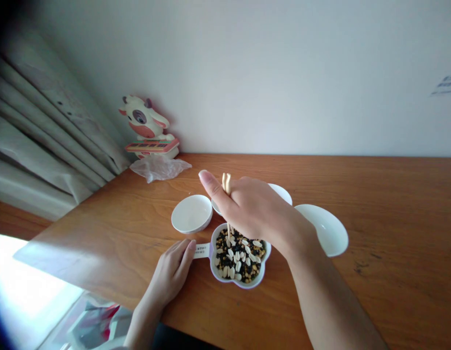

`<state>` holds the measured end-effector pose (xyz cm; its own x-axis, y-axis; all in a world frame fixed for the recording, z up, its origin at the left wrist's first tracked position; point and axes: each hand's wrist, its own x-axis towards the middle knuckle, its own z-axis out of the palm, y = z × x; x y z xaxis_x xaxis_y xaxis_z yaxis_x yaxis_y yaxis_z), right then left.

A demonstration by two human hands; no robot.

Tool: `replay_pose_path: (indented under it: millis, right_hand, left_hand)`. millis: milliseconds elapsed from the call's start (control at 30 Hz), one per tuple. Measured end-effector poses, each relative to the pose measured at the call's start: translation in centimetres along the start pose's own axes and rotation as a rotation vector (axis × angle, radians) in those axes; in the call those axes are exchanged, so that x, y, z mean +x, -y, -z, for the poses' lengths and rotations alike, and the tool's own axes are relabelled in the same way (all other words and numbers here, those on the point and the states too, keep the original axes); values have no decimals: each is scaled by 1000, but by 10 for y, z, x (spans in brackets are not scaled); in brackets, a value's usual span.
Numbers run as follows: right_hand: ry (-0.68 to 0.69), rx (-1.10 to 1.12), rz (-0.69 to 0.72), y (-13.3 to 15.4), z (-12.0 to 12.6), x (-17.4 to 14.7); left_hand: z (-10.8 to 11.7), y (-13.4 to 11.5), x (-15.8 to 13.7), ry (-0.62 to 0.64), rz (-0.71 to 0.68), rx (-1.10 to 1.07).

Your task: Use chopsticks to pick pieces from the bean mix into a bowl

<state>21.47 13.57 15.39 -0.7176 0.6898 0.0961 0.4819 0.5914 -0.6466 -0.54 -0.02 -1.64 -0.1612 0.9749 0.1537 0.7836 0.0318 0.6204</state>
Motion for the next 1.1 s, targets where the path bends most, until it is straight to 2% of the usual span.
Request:
replay_pose_path:
  millis: [100,267,400,633,1100]
  right_hand:
    - [49,13,15,9,-3,-2]
    - [164,-1,-70,25,-4,-4]
    - [157,-60,-67,28,-6,-1]
    - [183,-9,-33,22,-14,1]
    - [123,-43,20,25,-16,5]
  left_hand:
    - [1,-1,0,-1,-8,4]
    - [2,-1,-1,10,-8,3]
    - [2,-1,-1,-1,3,4]
    - [2,-3,0,-24,-11,11]
    - [3,-4,0,-11,-3,23]
